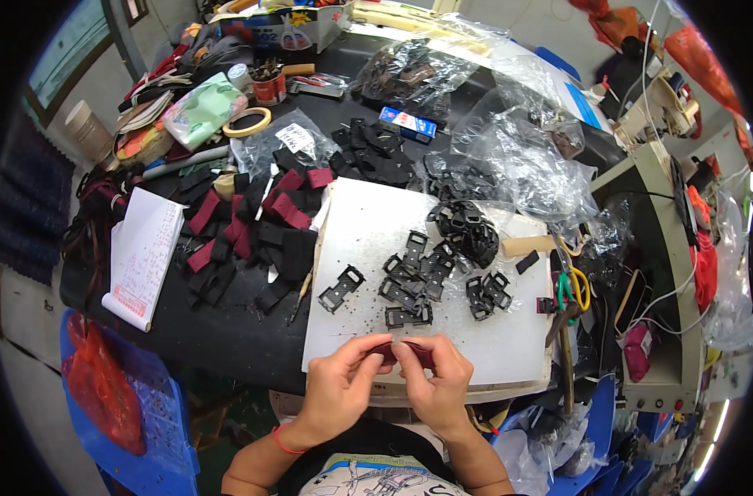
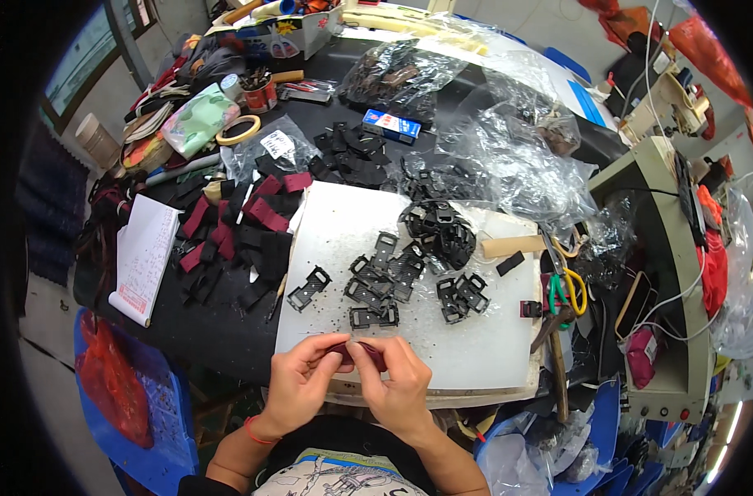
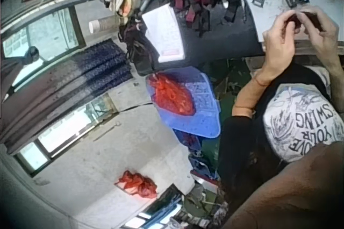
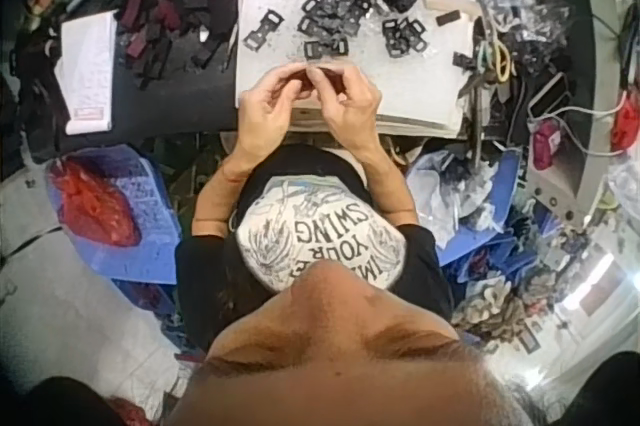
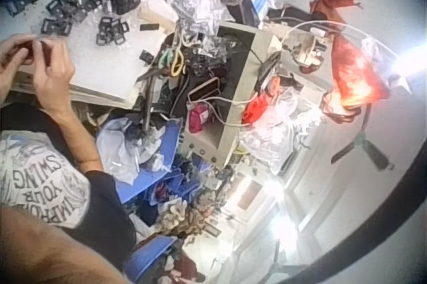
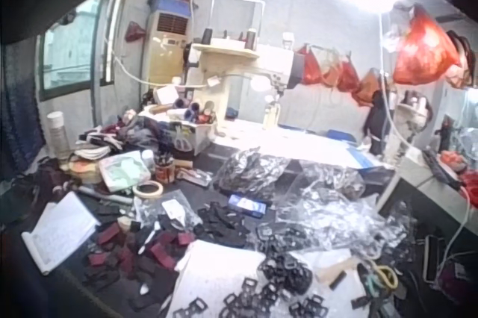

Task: The person assembles black plastic buckles by inserting short strips of black and maroon fabric into them. The person picks up a buckle and a fabric strip, threads the fabric through the buckle, and places the finished unit on a white board. This process is repeated continuously throughout the video.

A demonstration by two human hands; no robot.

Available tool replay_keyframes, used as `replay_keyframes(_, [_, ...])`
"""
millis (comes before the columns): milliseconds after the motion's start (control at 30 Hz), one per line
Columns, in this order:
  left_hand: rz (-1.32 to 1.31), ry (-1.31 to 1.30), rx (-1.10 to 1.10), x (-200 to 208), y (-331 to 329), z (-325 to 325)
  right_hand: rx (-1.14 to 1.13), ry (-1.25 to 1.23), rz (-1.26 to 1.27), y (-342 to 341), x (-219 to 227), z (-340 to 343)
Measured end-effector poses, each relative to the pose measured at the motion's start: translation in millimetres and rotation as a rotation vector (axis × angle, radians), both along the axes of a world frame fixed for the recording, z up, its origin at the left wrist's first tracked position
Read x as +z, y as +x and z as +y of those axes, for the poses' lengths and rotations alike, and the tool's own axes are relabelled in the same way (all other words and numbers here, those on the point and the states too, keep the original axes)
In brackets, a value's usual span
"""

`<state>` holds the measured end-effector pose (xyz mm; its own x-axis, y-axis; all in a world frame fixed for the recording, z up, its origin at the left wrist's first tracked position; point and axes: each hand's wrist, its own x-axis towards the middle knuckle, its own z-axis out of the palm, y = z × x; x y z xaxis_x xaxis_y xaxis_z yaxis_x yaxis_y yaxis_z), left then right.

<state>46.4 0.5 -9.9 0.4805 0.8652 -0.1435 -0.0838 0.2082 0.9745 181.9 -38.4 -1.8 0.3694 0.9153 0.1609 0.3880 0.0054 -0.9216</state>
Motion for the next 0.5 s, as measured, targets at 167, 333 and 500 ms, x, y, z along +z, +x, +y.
replay_keyframes(167, [0.547, 0.678, 0.178, 9.8, -6.0, 25.8, -0.429, -0.043, -0.253, 78.6, -1.3, -9.1])
replay_keyframes(333, [0.918, 0.967, 0.307, -4.4, -7.0, 60.0, -0.666, -0.023, -0.701, 156.6, -7.9, -19.1])
replay_keyframes(500, [0.760, 0.962, 0.419, -9.6, -9.2, 55.2, -0.363, 0.117, -0.563, 92.7, 10.8, -5.4])
